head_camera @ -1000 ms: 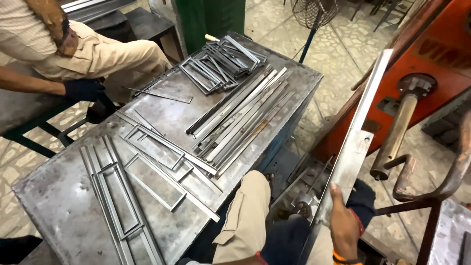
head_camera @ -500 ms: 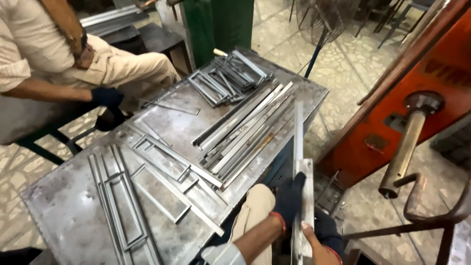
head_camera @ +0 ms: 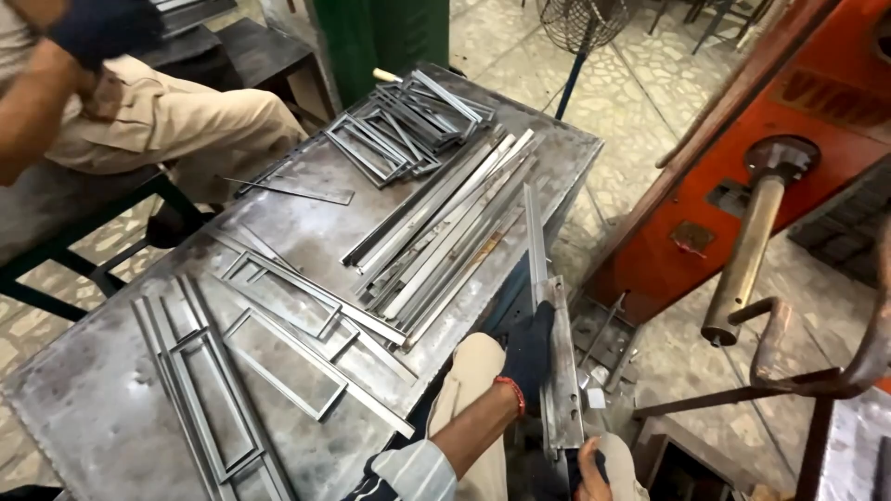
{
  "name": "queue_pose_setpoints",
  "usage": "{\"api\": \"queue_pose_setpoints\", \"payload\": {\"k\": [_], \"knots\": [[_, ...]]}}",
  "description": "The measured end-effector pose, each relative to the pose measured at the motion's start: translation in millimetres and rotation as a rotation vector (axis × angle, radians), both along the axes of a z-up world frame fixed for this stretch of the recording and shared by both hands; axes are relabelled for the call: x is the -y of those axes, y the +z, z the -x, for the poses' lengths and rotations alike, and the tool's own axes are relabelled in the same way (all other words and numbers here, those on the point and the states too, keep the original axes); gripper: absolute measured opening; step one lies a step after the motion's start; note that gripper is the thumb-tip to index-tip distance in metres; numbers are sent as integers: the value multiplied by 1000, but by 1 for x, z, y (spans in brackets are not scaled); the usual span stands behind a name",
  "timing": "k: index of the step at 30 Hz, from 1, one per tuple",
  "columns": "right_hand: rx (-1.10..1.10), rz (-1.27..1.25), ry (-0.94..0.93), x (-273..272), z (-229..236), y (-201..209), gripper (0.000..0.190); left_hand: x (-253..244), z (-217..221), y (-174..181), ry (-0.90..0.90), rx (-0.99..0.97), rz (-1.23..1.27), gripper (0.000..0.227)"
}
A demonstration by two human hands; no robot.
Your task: The person repeatedly picks up rectangular metal frames and long metal bars, aligns them on a welding machine, and welds the joints. The person handles the frames one at a time, places them on the machine, and then removes them after welding.
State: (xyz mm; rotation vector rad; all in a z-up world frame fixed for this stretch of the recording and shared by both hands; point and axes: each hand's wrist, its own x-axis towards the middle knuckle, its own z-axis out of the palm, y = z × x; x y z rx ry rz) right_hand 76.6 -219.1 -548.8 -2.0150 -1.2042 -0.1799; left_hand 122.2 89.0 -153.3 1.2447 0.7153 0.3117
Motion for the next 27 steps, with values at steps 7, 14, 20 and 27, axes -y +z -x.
{"api": "queue_pose_setpoints", "payload": {"k": [7, 14, 20, 27], "knots": [[594, 852, 39, 69, -35, -17, 42, 11, 10, 25, -95, 40, 296, 62], [2049, 1588, -38, 87, -34, -46, 47, 18, 12, -31, -73, 198, 356, 55], [3160, 1636, 27, 58, -5, 47, 43, 9, 51, -2, 148, 236, 317, 30], [2611, 2366, 828, 6, -22, 57, 24, -25, 125, -18, 39, 545, 138, 33]]}}
